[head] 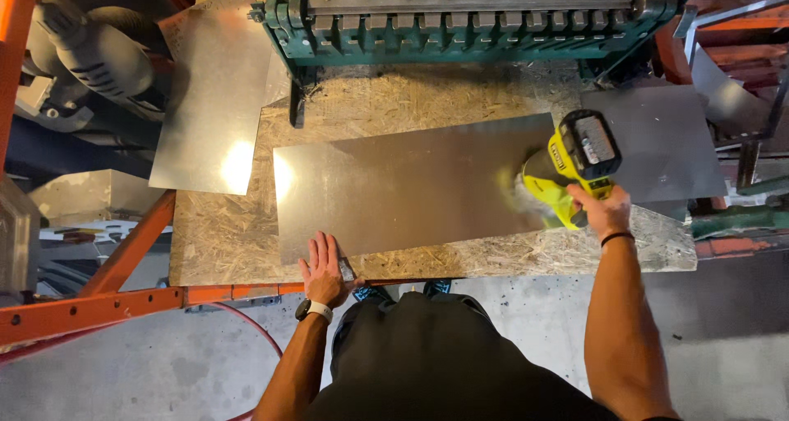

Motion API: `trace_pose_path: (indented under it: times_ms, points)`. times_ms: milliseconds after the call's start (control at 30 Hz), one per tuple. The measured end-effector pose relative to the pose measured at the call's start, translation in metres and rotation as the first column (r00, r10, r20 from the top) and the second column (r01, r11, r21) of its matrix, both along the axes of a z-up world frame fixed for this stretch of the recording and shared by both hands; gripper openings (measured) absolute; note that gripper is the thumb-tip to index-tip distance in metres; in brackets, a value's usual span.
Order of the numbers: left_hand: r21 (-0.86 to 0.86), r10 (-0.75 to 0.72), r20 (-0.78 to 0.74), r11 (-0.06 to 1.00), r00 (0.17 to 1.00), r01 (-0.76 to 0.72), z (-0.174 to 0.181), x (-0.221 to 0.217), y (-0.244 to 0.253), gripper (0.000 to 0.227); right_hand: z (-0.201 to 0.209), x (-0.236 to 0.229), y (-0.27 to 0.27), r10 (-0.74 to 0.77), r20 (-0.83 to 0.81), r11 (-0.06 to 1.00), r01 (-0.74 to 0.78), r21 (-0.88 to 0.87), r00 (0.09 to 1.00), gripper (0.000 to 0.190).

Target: The person uses a cordless orbital sander to sand a rectangular metal sheet placed on a workbench. The sander is moved back and forth across the surface while the left hand stabilizes the sheet.

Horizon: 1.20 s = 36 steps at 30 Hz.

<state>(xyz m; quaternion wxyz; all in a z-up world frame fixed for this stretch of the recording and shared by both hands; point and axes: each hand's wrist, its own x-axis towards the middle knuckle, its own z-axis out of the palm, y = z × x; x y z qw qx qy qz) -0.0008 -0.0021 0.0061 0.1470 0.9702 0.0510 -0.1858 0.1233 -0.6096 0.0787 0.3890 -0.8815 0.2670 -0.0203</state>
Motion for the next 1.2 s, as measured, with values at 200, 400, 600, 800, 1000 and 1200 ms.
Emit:
trace_pose_path:
  times_ms: [200,400,600,800,1000,1200]
  points:
    - [0.032,-0.015,0.014,0.999,1.000,0.014,-0.009,-0.002,0.000,0.151,0.010,0.037,0.008,0.050,0.038,0.999,-0.049,-0.021,0.998,0.057]
    - [0.003,-0.005,0.002,1.000,1.000,0.005,-0.006,0.001,0.001,0.152,0.006,0.088,0.019,0.132,0.079,0.991,-0.130,-0.033,0.988,0.065]
    - [0.001,0.001,-0.026,1.000,1.000,0.000,-0.001,0.000,0.000,0.151,-0.011,0.134,0.051,0.081,0.138,0.982,-0.103,0.157,0.987,0.042]
    - [0.034,-0.007,-0.004,0.999,1.000,0.007,-0.007,0.000,0.000,0.152,-0.050,0.156,0.085,-0.012,0.138,0.967,-0.024,0.255,0.990,0.043]
    - [0.023,0.004,-0.016,1.000,1.000,-0.003,-0.012,0.002,-0.001,0.154,-0.050,0.136,0.151,-0.060,0.109,0.985,0.041,0.167,0.992,0.053]
    - [0.036,0.000,-0.027,0.999,1.000,0.001,-0.008,0.001,-0.003,0.154,-0.014,0.106,0.174,0.011,0.083,0.956,-0.034,0.292,0.997,0.053]
